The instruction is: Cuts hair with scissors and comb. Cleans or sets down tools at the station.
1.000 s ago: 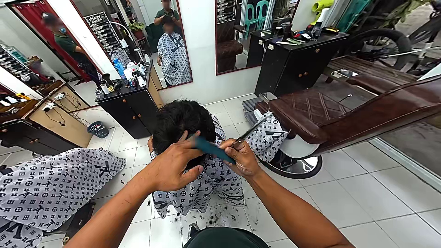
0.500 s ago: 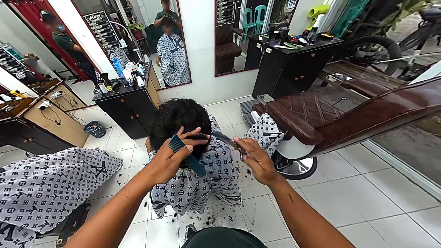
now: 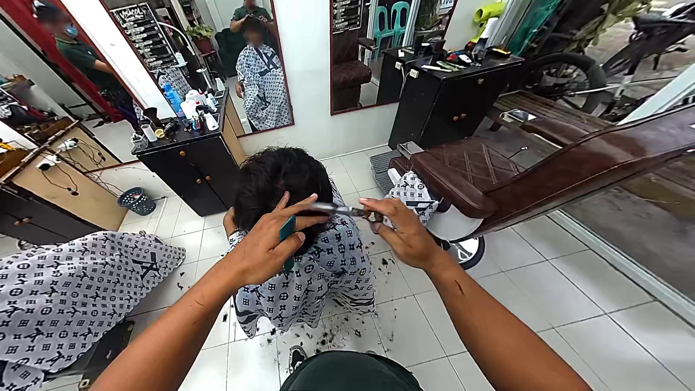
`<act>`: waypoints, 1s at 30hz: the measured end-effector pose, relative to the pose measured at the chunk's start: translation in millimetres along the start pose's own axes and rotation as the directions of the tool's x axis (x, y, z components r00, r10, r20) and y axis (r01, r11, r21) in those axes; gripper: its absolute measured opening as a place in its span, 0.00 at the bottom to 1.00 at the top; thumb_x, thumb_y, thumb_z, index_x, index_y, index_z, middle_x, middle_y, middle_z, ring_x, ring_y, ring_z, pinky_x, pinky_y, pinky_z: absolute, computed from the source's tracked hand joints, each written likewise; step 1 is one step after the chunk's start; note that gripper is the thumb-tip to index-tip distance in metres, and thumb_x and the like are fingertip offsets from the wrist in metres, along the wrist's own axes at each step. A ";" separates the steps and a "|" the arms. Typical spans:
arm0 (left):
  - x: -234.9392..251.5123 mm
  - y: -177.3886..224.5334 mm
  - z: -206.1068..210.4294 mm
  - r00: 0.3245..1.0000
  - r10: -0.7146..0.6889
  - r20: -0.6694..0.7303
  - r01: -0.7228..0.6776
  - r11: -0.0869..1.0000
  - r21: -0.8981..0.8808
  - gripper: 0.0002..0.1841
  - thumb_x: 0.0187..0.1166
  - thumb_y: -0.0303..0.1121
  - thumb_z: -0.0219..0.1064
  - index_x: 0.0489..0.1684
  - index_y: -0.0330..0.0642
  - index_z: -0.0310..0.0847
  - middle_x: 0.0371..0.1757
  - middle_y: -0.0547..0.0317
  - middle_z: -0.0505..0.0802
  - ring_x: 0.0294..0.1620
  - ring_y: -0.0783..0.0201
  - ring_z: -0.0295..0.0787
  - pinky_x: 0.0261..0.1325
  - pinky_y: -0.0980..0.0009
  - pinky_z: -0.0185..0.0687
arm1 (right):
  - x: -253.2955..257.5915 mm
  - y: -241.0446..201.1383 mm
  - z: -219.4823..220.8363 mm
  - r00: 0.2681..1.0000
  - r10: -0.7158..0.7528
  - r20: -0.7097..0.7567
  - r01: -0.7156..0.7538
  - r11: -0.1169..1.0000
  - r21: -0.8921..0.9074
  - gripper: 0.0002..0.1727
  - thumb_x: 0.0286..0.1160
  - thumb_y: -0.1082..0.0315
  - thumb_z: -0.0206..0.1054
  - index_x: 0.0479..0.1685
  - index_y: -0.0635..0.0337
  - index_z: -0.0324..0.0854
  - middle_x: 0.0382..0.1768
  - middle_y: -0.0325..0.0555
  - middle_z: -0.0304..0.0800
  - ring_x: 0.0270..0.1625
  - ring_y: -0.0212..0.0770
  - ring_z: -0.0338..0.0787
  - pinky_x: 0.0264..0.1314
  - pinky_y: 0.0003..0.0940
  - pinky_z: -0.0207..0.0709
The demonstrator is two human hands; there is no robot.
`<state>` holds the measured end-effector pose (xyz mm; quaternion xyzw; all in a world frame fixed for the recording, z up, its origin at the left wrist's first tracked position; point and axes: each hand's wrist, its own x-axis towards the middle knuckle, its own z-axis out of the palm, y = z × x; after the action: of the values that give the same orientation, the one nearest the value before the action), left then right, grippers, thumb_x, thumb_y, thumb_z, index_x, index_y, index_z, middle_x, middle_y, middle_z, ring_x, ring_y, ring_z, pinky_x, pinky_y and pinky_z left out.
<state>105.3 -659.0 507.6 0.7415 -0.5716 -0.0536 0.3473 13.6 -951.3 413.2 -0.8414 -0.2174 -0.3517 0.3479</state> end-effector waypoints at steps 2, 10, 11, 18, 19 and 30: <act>0.2 -1.7 -1.0 1.000 0.015 -0.001 -0.015 1.000 -0.011 0.25 0.84 0.33 0.44 0.67 0.43 0.87 0.77 0.65 0.87 0.91 0.67 0.61 0.98 0.49 0.32 | -8.8 5.3 -11.7 0.998 0.048 -0.028 -0.048 0.999 0.001 0.23 0.83 0.69 0.55 0.76 0.54 0.78 0.54 0.44 0.92 0.58 0.34 0.87 0.70 0.36 0.74; -2.1 -4.3 1.5 0.999 0.036 -0.030 -0.035 0.999 0.038 0.23 0.83 0.33 0.47 0.60 0.38 0.90 0.76 0.56 0.87 0.90 0.65 0.63 0.97 0.52 0.35 | 20.1 -19.6 -3.0 0.987 -0.046 0.151 0.045 0.999 0.014 0.29 0.74 0.63 0.59 0.78 0.60 0.73 0.47 0.42 0.89 0.52 0.35 0.82 0.65 0.40 0.69; -3.0 -5.7 2.0 0.999 0.041 -0.030 -0.040 0.999 0.035 0.24 0.83 0.33 0.47 0.62 0.39 0.90 0.76 0.57 0.86 0.90 0.65 0.63 0.97 0.52 0.34 | 24.6 -20.9 -4.8 0.985 -0.067 0.157 0.071 0.997 -0.018 0.28 0.75 0.65 0.57 0.77 0.60 0.75 0.48 0.42 0.89 0.52 0.35 0.83 0.66 0.39 0.70; -6.5 -10.8 -12.1 0.967 0.170 -0.192 -0.216 0.942 -0.256 0.29 0.92 0.49 0.42 0.61 0.41 0.90 0.73 0.59 0.89 0.86 0.58 0.71 0.97 0.49 0.45 | 30.6 -23.3 -57.7 0.997 0.049 -0.052 -0.057 0.984 -0.168 0.25 0.81 0.71 0.56 0.76 0.61 0.79 0.60 0.48 0.91 0.63 0.36 0.88 0.71 0.36 0.79; -0.7 -5.2 -20.7 0.937 0.192 -0.293 -0.300 0.871 -0.389 0.29 0.92 0.51 0.44 0.58 0.42 0.91 0.71 0.57 0.91 0.84 0.55 0.75 0.95 0.51 0.52 | 40.3 -29.8 -58.7 0.989 0.115 -0.088 -0.123 0.988 -0.091 0.25 0.82 0.70 0.52 0.76 0.65 0.78 0.60 0.48 0.89 0.63 0.35 0.87 0.70 0.35 0.81; 24.1 -20.7 -54.3 0.747 0.009 -0.665 -0.375 0.832 -0.410 0.28 0.93 0.44 0.38 0.79 0.37 0.73 0.85 0.56 0.77 0.86 0.60 0.69 0.87 0.59 0.63 | 147.0 -113.7 33.2 0.976 0.150 0.157 -0.198 0.913 0.356 0.12 0.80 0.74 0.67 0.58 0.63 0.77 0.32 0.42 0.87 0.23 0.30 0.85 0.22 0.21 0.82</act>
<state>156.2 -653.5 544.2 0.5267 -0.4587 0.0868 0.7104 55.5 -833.5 554.7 -0.7974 -0.2257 -0.2180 0.5156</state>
